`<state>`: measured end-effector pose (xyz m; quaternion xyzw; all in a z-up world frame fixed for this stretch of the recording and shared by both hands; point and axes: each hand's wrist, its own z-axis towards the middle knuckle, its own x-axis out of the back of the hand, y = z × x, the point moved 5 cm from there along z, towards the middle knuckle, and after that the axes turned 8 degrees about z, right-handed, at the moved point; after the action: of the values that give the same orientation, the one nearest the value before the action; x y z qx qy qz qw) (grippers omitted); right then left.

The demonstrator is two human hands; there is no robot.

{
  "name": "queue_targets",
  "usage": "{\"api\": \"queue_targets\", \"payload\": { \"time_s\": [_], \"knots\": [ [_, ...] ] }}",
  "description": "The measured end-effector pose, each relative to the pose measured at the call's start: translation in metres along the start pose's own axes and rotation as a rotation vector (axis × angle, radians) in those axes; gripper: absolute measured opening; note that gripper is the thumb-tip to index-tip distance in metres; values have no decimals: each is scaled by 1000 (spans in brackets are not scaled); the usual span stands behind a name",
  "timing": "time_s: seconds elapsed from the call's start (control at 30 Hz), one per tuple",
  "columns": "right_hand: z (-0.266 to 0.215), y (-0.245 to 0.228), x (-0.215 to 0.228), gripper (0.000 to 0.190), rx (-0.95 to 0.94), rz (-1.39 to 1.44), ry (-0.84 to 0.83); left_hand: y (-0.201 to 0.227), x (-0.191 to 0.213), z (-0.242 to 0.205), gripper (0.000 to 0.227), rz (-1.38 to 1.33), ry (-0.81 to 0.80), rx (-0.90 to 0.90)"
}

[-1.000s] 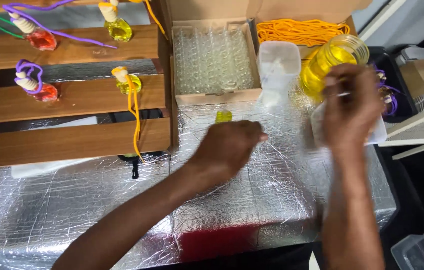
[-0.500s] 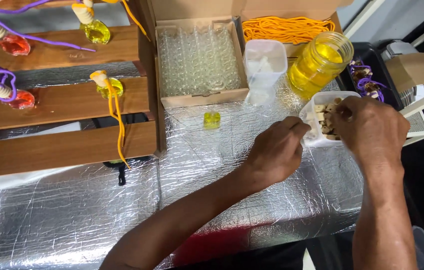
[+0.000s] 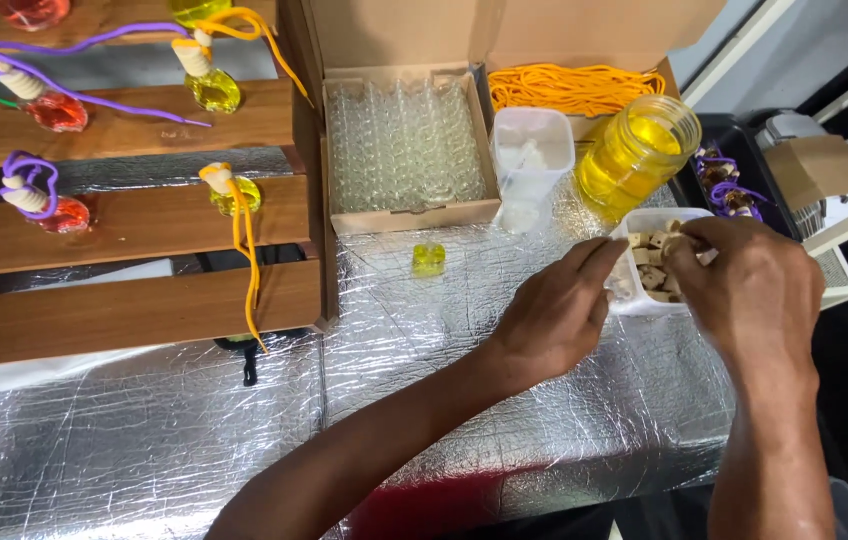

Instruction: Assembling small perfume bottles by threading a cord through a wooden cap and attaching it to the bottle.

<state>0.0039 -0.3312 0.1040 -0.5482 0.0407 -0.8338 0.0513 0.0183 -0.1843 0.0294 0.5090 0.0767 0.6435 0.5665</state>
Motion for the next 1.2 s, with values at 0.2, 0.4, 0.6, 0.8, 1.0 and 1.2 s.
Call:
{"api": "queue_targets", "payload": {
  "time_s": [0.2, 0.4, 0.6, 0.8, 1.0, 1.2],
  "knots": [
    [5, -37, -3, 14, -127, 585, -291, -6, 21, -27, 58, -72, 169, -182],
    [5, -82, -18, 8, -63, 816, -439, -25, 64, -42, 23, -213, 264, 9],
    [77, -69, -36, 11, 275, 534, -241, -47, 85, -69, 21, -312, 200, 221],
    [230, -35, -132, 29, 212, 14, -234, -62, 68, -81, 28, -452, 22, 315],
    [271, -28, -206, 38, 145, -221, -483, -71, 63, -81, 29, -453, 21, 276],
    [273, -28, -217, 25, 235, -417, -439, -71, 66, -77, 28, -440, -30, 324]
  ]
}}
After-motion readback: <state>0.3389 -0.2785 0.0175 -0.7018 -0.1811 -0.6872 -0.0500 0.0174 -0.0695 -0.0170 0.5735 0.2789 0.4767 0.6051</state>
